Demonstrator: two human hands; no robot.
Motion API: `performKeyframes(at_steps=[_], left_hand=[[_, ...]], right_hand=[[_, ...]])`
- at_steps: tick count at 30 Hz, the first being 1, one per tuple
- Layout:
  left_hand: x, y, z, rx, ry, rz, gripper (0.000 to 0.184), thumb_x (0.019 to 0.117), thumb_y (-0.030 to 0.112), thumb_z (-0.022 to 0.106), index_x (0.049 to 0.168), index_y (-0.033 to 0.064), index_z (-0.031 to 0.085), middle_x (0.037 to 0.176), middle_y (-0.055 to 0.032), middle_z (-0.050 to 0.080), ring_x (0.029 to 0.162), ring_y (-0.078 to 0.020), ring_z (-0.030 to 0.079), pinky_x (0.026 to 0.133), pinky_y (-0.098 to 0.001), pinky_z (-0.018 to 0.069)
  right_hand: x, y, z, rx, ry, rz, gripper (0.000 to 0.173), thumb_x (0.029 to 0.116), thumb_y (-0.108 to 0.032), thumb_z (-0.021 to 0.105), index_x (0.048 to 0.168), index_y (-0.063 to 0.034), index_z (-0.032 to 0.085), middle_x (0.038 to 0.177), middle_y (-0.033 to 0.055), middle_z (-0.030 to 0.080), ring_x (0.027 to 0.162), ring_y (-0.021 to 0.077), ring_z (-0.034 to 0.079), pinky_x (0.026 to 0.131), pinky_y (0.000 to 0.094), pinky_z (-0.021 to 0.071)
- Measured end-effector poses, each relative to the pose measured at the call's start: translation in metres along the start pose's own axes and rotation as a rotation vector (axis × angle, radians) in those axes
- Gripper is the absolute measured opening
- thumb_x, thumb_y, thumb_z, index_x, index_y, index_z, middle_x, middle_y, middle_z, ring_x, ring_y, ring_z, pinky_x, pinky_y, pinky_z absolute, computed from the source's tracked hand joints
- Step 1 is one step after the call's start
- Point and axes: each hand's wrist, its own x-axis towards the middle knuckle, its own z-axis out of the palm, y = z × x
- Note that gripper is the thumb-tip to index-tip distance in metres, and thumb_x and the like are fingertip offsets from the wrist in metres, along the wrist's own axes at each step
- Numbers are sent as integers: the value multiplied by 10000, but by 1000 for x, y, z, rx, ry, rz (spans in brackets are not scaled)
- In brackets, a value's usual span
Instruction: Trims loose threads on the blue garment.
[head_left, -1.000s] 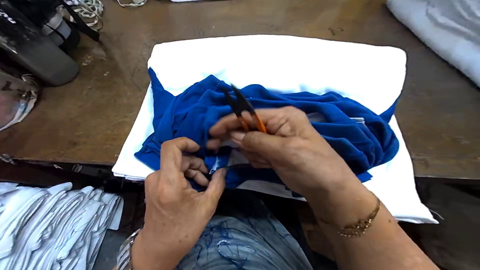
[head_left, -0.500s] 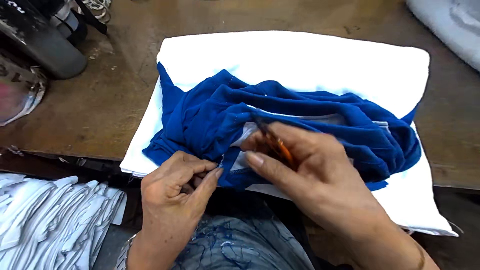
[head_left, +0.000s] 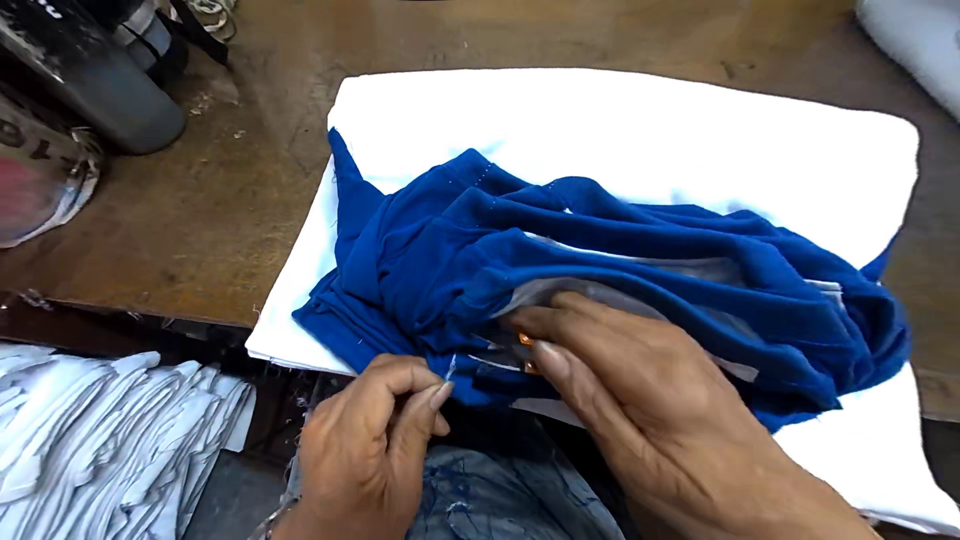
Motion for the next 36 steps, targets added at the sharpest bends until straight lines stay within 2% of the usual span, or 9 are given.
performKeyframes(at_steps=[2,5,9,20,29,36], left_hand=[[-5,-1,1,-56,7,-35,140,1057,236,577,1022,131,662,815,43,702,615,-25,643,535,-161,553],[-10,-3,2,-85,25,-28,132,1045,230,606,1022,123,682,855,24,718,648,-27,658,559,-161,559],[-10,-5,3,-91,27,1,121,1045,219,606,1041,121,676,858,23,709,673,-12,644,581,-145,534],[-10,-5,0,-150,-12,-1,102,1039,193,612,1093,116,652,915,13,700,730,-9,651,627,-141,544],[-10,-4,-1,-176,-31,-26,108,1042,182,605,1103,98,636,922,-7,682,732,-6,636,624,-130,526],[-10,-6,1,-162,-23,-38,106,1048,191,592,1094,107,637,904,1,670,716,-7,626,612,-132,520]], right_hand=[[-9,-1,-3,-119,-6,-30,357,1080,-285,460,1147,-39,710,948,81,673,832,179,647,682,321,526],[-26,-3,9,-258,17,-8,365,1087,-342,457,1153,-75,697,891,74,632,756,194,606,584,329,466],[-32,-8,31,-285,86,2,364,1084,-338,481,1127,-60,713,844,77,640,721,191,593,569,307,450],[-39,-15,41,-281,131,76,360,1083,-314,475,1124,-48,713,825,89,658,712,193,588,594,295,447],[-39,-17,49,-293,170,94,387,1089,-311,440,1089,-35,710,785,73,620,700,171,566,599,262,435],[-34,-22,63,-306,233,91,329,1073,-277,494,1019,-36,712,760,64,617,681,168,565,592,264,438]])
